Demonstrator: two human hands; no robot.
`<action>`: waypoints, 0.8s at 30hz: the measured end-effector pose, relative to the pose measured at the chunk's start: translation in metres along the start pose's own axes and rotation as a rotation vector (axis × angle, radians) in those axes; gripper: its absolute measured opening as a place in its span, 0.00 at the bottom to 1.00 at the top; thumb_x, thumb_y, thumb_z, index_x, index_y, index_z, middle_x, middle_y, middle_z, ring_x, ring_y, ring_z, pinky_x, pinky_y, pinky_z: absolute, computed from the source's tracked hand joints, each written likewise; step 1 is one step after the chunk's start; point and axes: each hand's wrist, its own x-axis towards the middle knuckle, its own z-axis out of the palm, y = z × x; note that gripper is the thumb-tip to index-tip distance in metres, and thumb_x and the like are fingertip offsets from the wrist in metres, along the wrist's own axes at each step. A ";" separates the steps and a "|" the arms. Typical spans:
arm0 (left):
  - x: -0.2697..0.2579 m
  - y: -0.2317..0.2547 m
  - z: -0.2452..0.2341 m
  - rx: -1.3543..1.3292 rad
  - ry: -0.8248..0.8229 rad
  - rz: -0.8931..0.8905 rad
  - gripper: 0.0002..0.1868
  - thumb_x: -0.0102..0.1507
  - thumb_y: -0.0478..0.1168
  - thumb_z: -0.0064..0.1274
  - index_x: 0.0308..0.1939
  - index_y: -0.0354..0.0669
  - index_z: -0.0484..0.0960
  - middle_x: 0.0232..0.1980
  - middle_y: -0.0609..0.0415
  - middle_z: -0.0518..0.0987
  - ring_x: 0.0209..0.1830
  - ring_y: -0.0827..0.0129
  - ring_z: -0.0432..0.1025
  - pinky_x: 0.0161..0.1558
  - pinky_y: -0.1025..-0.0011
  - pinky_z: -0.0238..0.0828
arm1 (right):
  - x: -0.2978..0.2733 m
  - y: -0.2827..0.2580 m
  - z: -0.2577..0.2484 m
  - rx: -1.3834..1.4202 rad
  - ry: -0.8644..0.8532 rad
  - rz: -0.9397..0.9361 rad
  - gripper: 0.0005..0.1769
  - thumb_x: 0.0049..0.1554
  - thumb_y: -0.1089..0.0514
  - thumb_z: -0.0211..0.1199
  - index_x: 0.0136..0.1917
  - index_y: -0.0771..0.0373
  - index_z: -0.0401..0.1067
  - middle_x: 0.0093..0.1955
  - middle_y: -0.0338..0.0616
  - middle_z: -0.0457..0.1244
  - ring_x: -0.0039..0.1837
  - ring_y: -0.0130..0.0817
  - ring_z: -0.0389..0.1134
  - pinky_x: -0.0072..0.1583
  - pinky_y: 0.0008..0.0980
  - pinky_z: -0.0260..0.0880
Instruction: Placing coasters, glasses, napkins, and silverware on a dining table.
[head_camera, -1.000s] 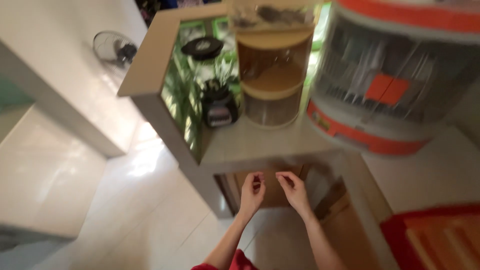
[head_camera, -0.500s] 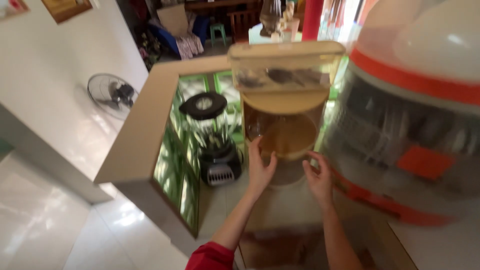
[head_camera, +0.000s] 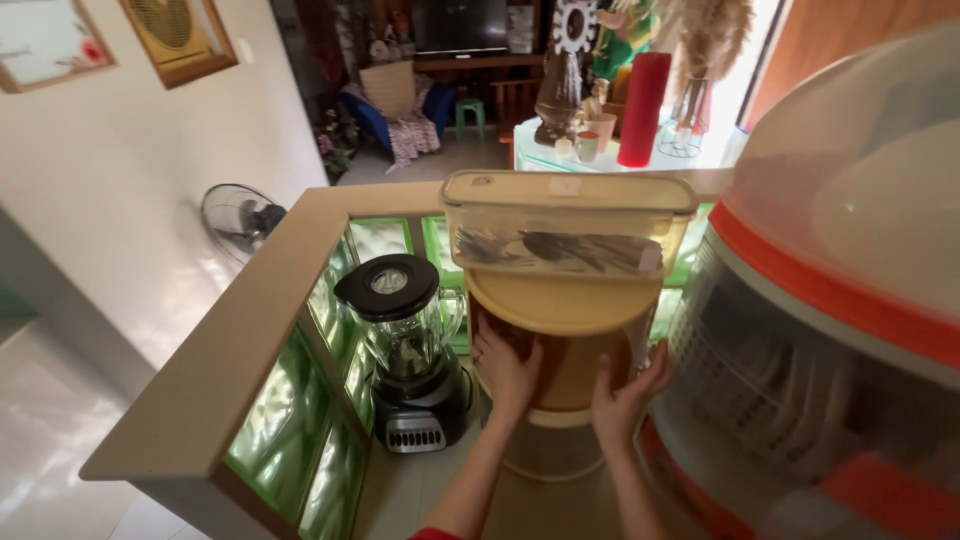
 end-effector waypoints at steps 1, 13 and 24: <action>0.000 0.004 0.000 0.007 0.009 -0.004 0.59 0.54 0.50 0.68 0.76 0.31 0.45 0.66 0.30 0.61 0.68 0.35 0.55 0.65 0.46 0.53 | -0.002 0.006 0.002 0.010 -0.007 0.001 0.46 0.62 0.58 0.64 0.84 0.66 0.41 0.79 0.65 0.41 0.79 0.61 0.46 0.76 0.53 0.51; -0.019 -0.007 0.005 -0.071 0.093 0.043 0.45 0.52 0.44 0.73 0.63 0.32 0.61 0.58 0.39 0.71 0.58 0.45 0.70 0.55 0.57 0.69 | -0.016 0.036 0.011 0.053 0.011 0.028 0.38 0.66 0.56 0.59 0.82 0.68 0.47 0.77 0.60 0.45 0.78 0.55 0.47 0.76 0.51 0.49; -0.088 0.005 -0.082 -0.580 0.171 0.033 0.43 0.51 0.36 0.70 0.62 0.40 0.57 0.59 0.47 0.67 0.59 0.60 0.69 0.58 0.61 0.73 | -0.069 0.022 -0.001 0.105 -0.131 -0.099 0.23 0.65 0.59 0.57 0.72 0.65 0.64 0.59 0.53 0.61 0.58 0.48 0.63 0.61 0.39 0.65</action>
